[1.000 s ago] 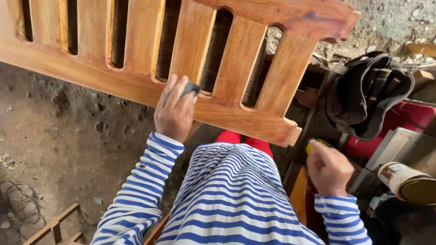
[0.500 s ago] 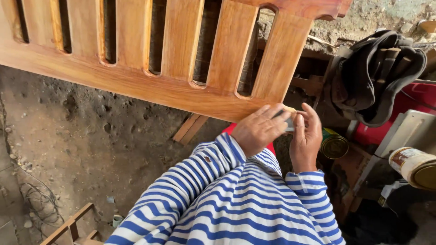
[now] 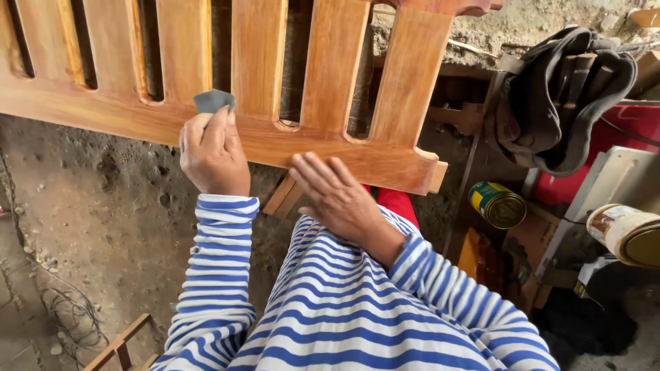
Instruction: The person sands a wooden headboard with a sanding block, smoothing the surface and edges of the slats and frame. The person repositions the headboard to access different sides and continues sanding the entire piece.
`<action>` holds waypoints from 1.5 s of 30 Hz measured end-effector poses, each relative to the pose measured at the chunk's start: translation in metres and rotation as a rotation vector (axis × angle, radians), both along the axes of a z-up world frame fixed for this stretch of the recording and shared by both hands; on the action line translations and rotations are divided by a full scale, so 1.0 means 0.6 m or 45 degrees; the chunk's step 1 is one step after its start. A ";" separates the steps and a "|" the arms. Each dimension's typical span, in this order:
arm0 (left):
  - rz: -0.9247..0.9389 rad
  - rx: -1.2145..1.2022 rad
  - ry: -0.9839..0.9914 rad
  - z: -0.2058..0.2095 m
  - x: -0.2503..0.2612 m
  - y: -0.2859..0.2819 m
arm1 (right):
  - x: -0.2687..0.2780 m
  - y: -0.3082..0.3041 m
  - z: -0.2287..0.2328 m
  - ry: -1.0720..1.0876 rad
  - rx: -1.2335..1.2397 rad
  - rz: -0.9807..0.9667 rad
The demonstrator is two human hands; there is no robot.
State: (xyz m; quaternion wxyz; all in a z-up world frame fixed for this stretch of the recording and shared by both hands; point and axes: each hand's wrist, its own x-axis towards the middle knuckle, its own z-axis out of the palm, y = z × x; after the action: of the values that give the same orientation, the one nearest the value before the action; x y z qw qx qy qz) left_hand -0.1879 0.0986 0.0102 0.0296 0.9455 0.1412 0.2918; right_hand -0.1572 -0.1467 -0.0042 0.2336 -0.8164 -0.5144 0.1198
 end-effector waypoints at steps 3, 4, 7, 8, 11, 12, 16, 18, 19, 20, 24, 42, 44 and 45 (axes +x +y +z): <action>0.027 -0.084 0.037 -0.027 -0.031 0.000 | 0.028 -0.076 0.016 -0.060 -0.139 -0.154; 0.025 -0.114 0.031 -0.042 -0.038 0.000 | 0.042 -0.108 0.021 -0.158 -0.240 -0.317; -0.065 -0.150 0.023 -0.054 -0.064 -0.017 | 0.066 -0.232 0.043 -0.283 -0.296 -0.798; -0.055 -0.153 0.016 -0.042 -0.066 -0.028 | 0.058 -0.294 0.029 -0.291 -0.296 -0.788; -0.029 -0.248 0.136 -0.010 -0.051 -0.048 | 0.062 -0.416 0.012 -0.296 -0.798 -1.139; 0.015 -0.387 0.100 0.001 -0.050 -0.054 | 0.058 -0.423 0.032 -0.022 -0.748 -1.389; 0.246 -0.997 0.010 0.032 -0.042 -0.083 | 0.049 -0.475 -0.055 -0.258 -0.422 -1.241; 0.324 -1.404 -0.104 0.049 -0.019 -0.112 | 0.071 -0.376 -0.034 -0.189 -0.129 -1.214; 0.401 -1.818 -0.216 0.057 -0.008 -0.126 | 0.082 -0.327 -0.025 -0.121 0.155 -1.173; 0.392 -1.818 -0.207 0.044 -0.008 -0.141 | 0.085 -0.287 -0.012 -0.121 0.154 -1.185; 0.464 -2.121 -0.238 0.085 0.030 -0.221 | 0.093 -0.150 0.069 0.270 0.536 -1.113; 0.009 -1.813 0.299 0.066 0.033 -0.280 | 0.059 -0.090 0.051 1.303 0.727 -1.129; -0.046 -1.718 0.311 0.064 0.034 -0.280 | 0.059 -0.102 0.036 1.270 0.722 -1.130; -0.092 -1.644 0.341 0.053 0.033 -0.280 | 0.057 -0.115 0.019 1.244 0.720 -1.188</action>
State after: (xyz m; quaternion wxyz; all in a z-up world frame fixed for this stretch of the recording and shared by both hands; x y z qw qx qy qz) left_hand -0.1683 -0.0693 0.0420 0.5827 0.7701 0.2583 0.0273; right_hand -0.1230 -0.2157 0.0070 0.6649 -0.7125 0.0384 0.2209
